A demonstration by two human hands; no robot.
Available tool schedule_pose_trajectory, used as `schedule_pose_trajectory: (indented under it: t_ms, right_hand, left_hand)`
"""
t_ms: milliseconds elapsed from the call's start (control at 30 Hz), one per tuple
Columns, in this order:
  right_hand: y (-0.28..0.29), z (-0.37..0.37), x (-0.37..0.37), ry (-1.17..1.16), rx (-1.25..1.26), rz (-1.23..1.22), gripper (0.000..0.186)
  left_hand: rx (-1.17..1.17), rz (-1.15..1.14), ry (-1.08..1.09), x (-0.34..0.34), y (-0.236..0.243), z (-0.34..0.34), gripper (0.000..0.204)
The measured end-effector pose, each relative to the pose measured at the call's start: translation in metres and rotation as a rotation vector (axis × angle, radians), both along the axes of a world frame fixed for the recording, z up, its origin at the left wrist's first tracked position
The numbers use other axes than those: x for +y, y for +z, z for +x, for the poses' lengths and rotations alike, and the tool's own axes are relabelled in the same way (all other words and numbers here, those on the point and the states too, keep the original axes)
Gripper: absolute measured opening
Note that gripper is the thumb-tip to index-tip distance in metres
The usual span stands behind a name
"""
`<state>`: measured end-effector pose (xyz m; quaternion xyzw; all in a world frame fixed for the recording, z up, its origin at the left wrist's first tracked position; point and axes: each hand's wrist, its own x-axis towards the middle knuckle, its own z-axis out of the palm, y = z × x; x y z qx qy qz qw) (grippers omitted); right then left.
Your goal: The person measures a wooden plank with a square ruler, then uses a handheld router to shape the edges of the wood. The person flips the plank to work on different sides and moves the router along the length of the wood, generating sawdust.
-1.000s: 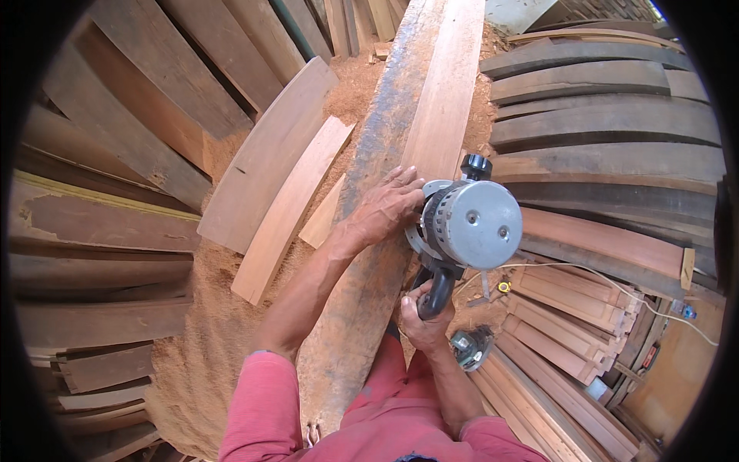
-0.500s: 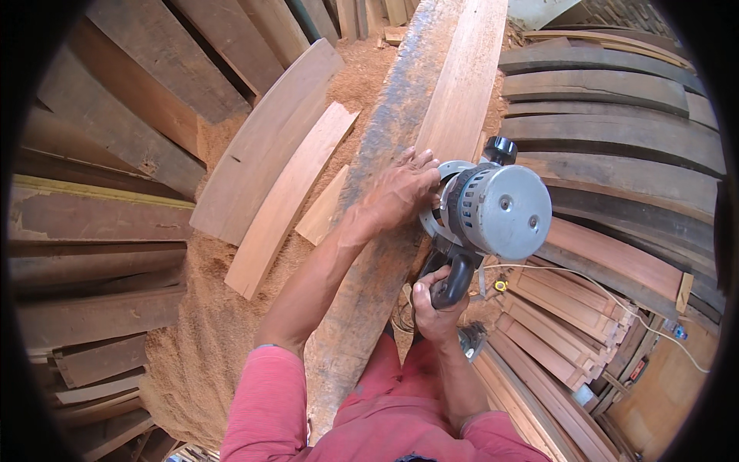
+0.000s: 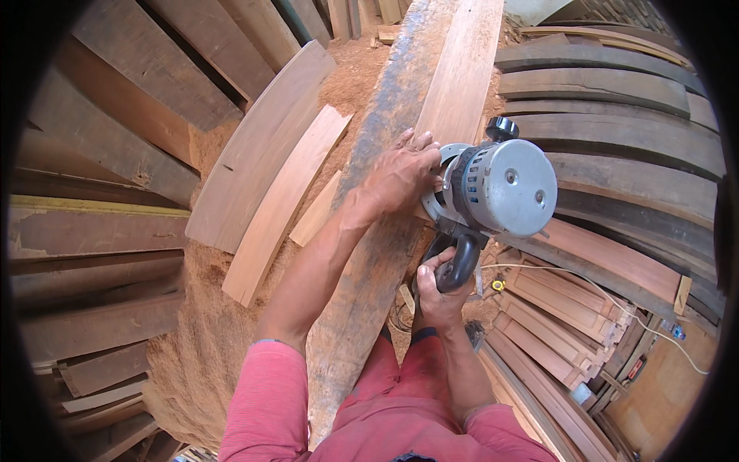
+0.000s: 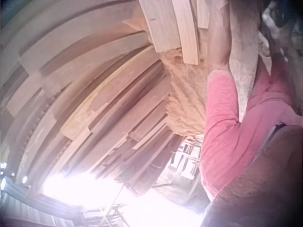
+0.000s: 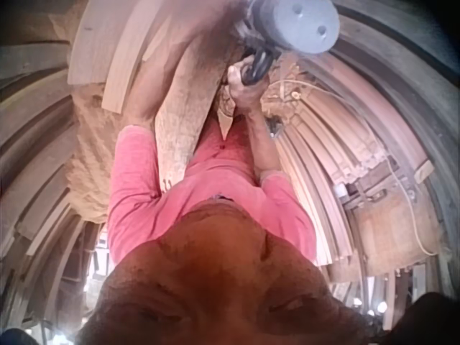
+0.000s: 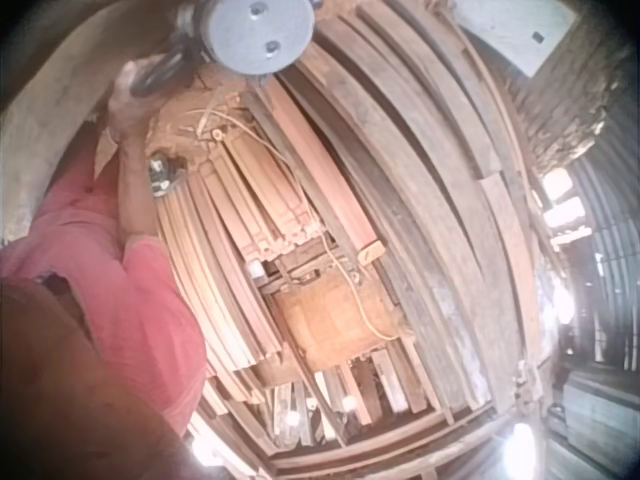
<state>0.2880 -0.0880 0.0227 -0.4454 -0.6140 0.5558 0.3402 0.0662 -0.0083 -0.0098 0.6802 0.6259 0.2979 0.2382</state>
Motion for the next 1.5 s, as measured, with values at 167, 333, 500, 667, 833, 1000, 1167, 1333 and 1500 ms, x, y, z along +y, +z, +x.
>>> schedule_pose_trajectory:
  t_ms: [167, 333, 500, 667, 833, 1000, 1167, 1333, 1500]
  right_hand:
    - [-0.007, -0.002, 0.02, 0.03, 0.002, -0.023, 0.025]
    - [-0.005, -0.015, 0.043, -0.035, 0.042, -0.013, 0.025]
    - [-0.008, -0.021, 0.068, -0.028, 0.041, -0.038, 0.026]
    - [-0.007, -0.03, 0.093, -0.036, 0.037, -0.018, 0.025]
    - [-0.007, -0.036, 0.118, -0.005, 0.017, 0.01, 0.026]
    - [-0.009, -0.048, 0.147, -0.043, 0.074, -0.021, 0.028]
    - [-0.012, -0.062, 0.186, -0.058, 0.086, -0.003, 0.03]
    - [-0.021, -0.075, 0.231, -0.058, 0.1, 0.057, 0.031]
    - [-0.02, -0.092, 0.286, -0.057, 0.101, 0.03, 0.029]
  left_hand:
    - [-0.019, 0.035, 0.019, 0.02, -0.008, -0.005, 0.047]
    - [0.0, -0.006, 0.016, 0.045, -0.001, -0.012, 0.048]
    - [0.024, -0.101, 0.015, 0.07, 0.004, -0.018, 0.035]
    - [0.023, -0.06, 0.027, 0.093, -0.001, -0.022, 0.028]
    - [0.074, 0.052, 0.127, 0.115, -0.009, -0.027, 0.029]
    - [-0.548, -0.092, 0.703, 0.142, 0.001, -0.017, 0.034]
    - [-0.33, -0.089, 0.959, 0.168, -0.035, 0.008, 0.047]
    - [-0.025, -0.078, 1.003, 0.176, -0.027, 0.025, 0.042]
    - [0.034, -0.136, 1.023, 0.181, -0.023, 0.027, 0.039]
